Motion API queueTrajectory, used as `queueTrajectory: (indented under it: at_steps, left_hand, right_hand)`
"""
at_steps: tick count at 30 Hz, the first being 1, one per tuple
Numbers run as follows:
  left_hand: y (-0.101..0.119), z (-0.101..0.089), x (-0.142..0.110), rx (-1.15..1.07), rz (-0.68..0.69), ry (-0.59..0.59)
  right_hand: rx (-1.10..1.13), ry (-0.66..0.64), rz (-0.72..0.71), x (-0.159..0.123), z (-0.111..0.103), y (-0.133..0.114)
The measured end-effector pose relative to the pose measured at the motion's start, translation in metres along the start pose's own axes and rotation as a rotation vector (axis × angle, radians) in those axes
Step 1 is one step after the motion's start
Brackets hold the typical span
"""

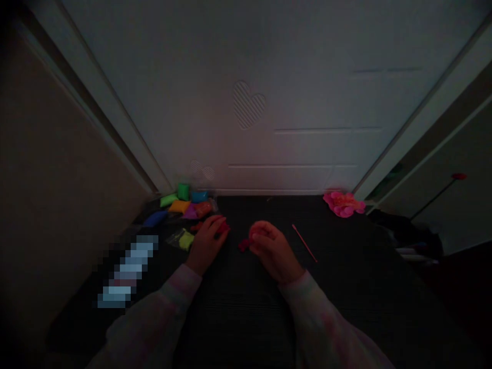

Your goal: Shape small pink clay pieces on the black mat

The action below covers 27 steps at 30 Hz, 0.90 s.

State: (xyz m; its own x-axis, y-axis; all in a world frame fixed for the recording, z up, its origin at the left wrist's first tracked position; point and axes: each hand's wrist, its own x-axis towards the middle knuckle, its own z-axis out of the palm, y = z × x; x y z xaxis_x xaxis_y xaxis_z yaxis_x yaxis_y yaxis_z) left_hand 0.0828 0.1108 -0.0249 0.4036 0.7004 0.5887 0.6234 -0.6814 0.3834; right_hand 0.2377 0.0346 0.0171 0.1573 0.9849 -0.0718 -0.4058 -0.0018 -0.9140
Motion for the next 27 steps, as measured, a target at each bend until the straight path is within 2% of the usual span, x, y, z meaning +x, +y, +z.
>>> queueTrajectory:
  at_steps: [2, 4, 11, 16, 19, 24, 27]
  left_hand:
    - [-0.001, -0.001, 0.001, -0.02, -0.002, 0.01]
    - [0.001, -0.001, 0.0, -0.041, 0.02, 0.002]
    - [0.005, 0.0, -0.001, -0.088, -0.006, -0.032]
    - [0.012, -0.002, -0.001, -0.233, -0.062, -0.063]
    - [0.02, -0.005, -0.001, -0.47, -0.232, -0.076]
    - [0.029, -0.01, 0.003, -1.142, -0.648, -0.217]
    - [0.031, -0.013, 0.005, -1.423, -0.778, -0.197]
  right_hand:
    - [0.216, 0.052, 0.096, 0.002, -0.001, -0.002]
    - [0.308, 0.088, 0.183, 0.006, -0.003, -0.001]
    - [0.35, 0.088, 0.232, 0.014, -0.007, 0.003]
    - [0.236, 0.109, 0.217, 0.013, -0.008, 0.007]
    - [0.117, 0.148, 0.14, 0.013, -0.006, 0.014]
    - [-0.035, 0.135, 0.077, 0.013, -0.005, 0.018]
    - [-0.089, 0.106, 0.067, 0.012, -0.004, 0.016]
